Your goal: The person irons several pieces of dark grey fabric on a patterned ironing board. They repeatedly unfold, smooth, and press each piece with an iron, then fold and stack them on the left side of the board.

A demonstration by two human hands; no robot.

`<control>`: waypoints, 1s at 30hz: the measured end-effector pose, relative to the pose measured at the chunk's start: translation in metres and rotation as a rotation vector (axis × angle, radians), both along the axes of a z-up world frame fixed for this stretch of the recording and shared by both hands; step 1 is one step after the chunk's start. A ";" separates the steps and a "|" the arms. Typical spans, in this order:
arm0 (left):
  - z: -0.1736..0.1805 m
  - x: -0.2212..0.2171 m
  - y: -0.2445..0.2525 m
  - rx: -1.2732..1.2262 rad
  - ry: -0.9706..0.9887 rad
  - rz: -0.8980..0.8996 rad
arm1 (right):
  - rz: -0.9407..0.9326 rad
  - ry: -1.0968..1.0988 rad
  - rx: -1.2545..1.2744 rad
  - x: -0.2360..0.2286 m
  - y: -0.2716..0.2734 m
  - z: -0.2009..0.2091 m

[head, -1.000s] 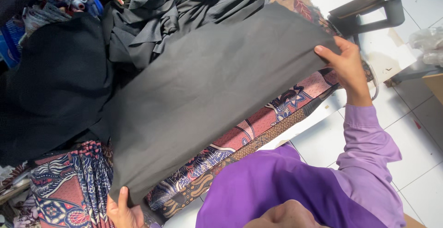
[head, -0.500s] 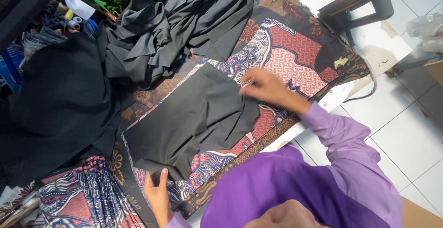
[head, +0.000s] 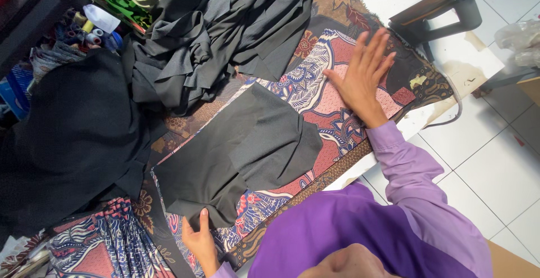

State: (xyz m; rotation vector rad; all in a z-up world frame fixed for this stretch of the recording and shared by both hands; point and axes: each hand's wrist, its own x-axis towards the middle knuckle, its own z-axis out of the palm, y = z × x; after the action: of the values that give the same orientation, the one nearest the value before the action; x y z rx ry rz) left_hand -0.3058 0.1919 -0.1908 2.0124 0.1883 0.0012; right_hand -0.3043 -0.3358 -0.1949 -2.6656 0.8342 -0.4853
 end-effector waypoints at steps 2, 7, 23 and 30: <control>-0.001 0.002 0.000 0.018 0.011 0.003 | -0.028 0.000 0.007 -0.001 -0.001 0.004; 0.000 0.002 -0.004 -0.056 0.003 0.007 | 0.290 -0.072 -0.024 0.007 0.014 0.013; 0.004 0.003 -0.006 0.014 0.011 0.055 | 0.626 -0.247 -0.062 0.214 0.016 -0.049; 0.000 0.004 -0.002 -0.122 -0.021 0.064 | 0.622 -0.280 -0.006 0.244 0.005 -0.034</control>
State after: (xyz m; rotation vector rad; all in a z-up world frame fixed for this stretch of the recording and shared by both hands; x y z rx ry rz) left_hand -0.3021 0.1903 -0.1910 1.8839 0.2337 0.0502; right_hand -0.0605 -0.3304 -0.2291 -2.5875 -0.0841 -0.6626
